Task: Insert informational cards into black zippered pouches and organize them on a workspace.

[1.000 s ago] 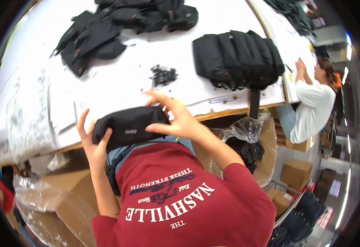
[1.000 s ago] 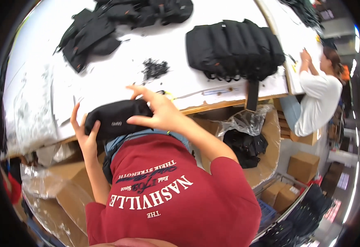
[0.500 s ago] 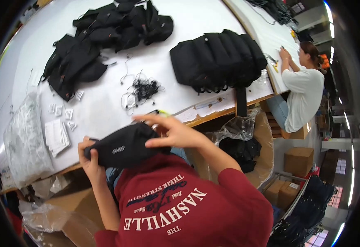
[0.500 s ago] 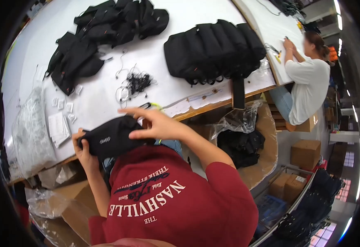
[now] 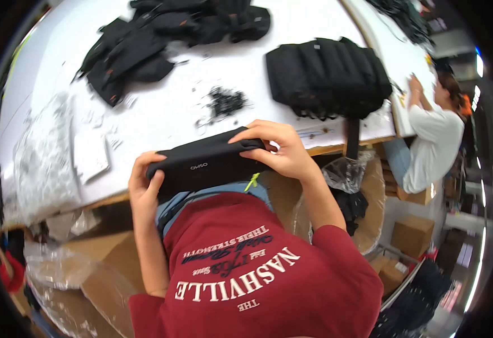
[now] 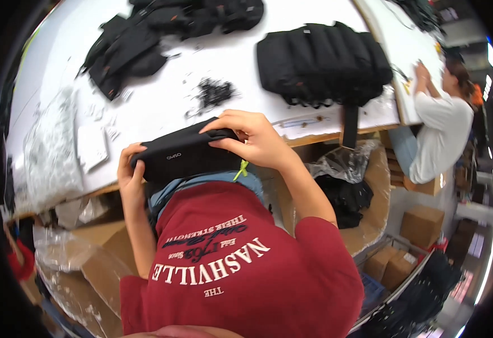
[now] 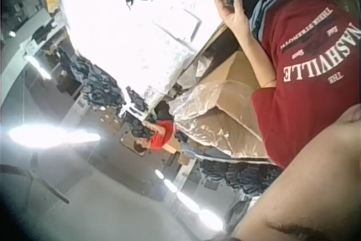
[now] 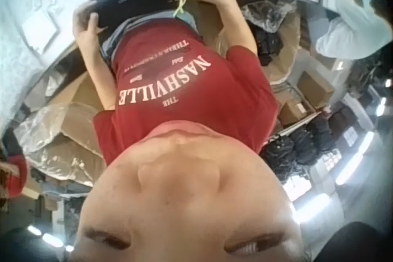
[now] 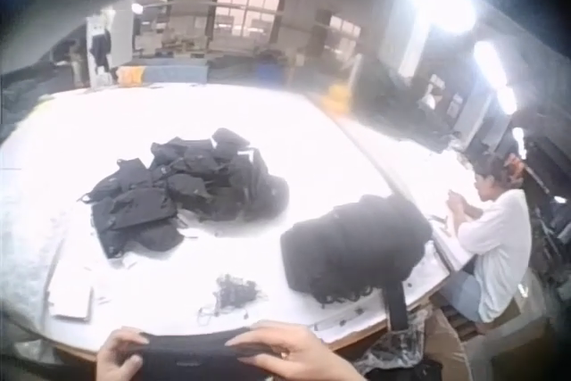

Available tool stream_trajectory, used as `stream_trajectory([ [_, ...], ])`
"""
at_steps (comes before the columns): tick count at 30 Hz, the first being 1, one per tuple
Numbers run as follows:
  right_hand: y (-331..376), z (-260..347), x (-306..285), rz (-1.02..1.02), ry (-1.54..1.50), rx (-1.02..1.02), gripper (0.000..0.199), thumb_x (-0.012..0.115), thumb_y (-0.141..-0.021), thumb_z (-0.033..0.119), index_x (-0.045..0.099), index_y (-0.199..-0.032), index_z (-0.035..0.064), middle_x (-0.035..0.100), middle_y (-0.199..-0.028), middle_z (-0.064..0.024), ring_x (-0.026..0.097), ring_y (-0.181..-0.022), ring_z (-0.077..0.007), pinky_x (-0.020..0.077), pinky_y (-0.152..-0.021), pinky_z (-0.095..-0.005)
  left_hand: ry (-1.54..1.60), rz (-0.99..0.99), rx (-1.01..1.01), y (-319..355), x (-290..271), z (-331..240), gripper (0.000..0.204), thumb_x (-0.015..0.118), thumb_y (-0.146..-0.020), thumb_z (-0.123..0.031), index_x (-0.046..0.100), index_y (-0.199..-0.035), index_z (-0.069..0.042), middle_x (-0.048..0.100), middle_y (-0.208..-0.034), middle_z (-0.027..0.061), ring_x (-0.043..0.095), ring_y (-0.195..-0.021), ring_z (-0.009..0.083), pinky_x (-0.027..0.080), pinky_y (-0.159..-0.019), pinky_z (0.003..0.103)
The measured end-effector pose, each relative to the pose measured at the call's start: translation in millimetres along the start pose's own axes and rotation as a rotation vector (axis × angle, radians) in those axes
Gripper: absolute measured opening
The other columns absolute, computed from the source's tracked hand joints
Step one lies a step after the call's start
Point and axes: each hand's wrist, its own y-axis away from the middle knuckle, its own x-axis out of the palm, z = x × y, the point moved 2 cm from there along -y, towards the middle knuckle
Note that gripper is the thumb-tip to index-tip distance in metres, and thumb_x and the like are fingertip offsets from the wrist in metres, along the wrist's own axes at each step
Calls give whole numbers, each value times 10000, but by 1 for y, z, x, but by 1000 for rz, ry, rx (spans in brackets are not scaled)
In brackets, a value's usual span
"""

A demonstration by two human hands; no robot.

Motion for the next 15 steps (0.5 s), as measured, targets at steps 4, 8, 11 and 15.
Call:
stream_trajectory([
  [4,12,-6,-74,-529,152,-124,246,694,-789,60,676,-1031,98,647,-919,10,492,-653,-54,337,-520,-198,-618,-200,-18,-21,-63,-8,507,647,-853,-196,457,-1290,-22,504,-1250,128,468,-1123,235,346,-979,339],
  [8,38,-24,-184,-1136,564,-182,260,684,-849,153,649,-1104,113,628,-897,31,430,-577,-30,347,-504,-193,-1360,-518,11,-28,-200,47,720,661,-824,-443,401,-1352,-29,377,-1395,198,344,-1284,348,255,-1068,461],
  [11,48,-44,-248,-1286,800,-139,273,680,-850,161,643,-1119,133,616,-835,15,421,-528,-54,355,-500,-204,-1407,-516,-222,-21,-246,85,827,642,-788,-558,373,-1379,-48,297,-1449,223,262,-1337,384,212,-1090,489],
  [15,64,-89,-292,-1172,821,96,357,673,-817,124,623,-1167,175,586,-741,-47,509,-568,-109,425,-557,-252,-1633,-414,-316,-21,-230,90,854,622,-776,-601,353,-1402,-86,230,-1485,220,224,-1353,396,207,-1093,494],
])
